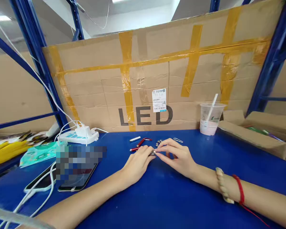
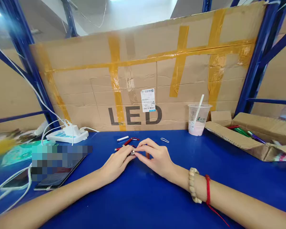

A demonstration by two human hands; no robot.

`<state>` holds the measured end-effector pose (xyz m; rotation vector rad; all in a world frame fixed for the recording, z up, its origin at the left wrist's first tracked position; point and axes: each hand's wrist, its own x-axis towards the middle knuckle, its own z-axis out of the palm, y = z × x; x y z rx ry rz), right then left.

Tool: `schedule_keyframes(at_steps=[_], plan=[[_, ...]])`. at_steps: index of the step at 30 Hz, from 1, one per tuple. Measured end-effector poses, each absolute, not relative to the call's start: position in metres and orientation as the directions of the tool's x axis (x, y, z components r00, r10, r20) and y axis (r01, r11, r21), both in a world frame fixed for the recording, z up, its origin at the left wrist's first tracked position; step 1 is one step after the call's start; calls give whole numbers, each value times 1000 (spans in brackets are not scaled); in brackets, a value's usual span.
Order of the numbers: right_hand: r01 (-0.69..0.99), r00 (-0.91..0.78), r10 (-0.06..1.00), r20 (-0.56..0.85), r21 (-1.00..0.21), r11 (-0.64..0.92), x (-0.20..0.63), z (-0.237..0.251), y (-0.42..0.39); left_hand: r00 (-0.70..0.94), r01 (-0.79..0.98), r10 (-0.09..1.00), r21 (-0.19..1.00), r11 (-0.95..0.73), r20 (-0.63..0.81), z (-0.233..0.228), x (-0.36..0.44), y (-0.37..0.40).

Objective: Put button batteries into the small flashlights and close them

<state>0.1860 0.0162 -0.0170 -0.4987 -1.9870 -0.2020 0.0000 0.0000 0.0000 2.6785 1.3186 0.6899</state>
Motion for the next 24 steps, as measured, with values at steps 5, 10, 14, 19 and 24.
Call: schedule_keyframes(at_steps=[5, 10, 14, 19, 24], plan=[[419, -431, 218, 876, -20, 908, 185, -15, 19, 535, 738, 767, 245, -628, 354, 1, 2, -1], [379, -432, 274, 859, -103, 920, 185, -14, 18, 540, 753, 771, 214, -622, 338, 1, 1, 0], [337, -434, 311, 846, -167, 926, 185, -14, 17, 545, 755, 768, 203, -624, 337, 2, 1, 1], [352, -472, 390, 791, -236, 906, 184, -16, 19, 531, 771, 783, 198, -605, 324, 1, 0, 1], [407, -484, 488, 726, -306, 861, 183, -17, 19, 510, 787, 792, 189, -587, 337, 0, 0, 2]])
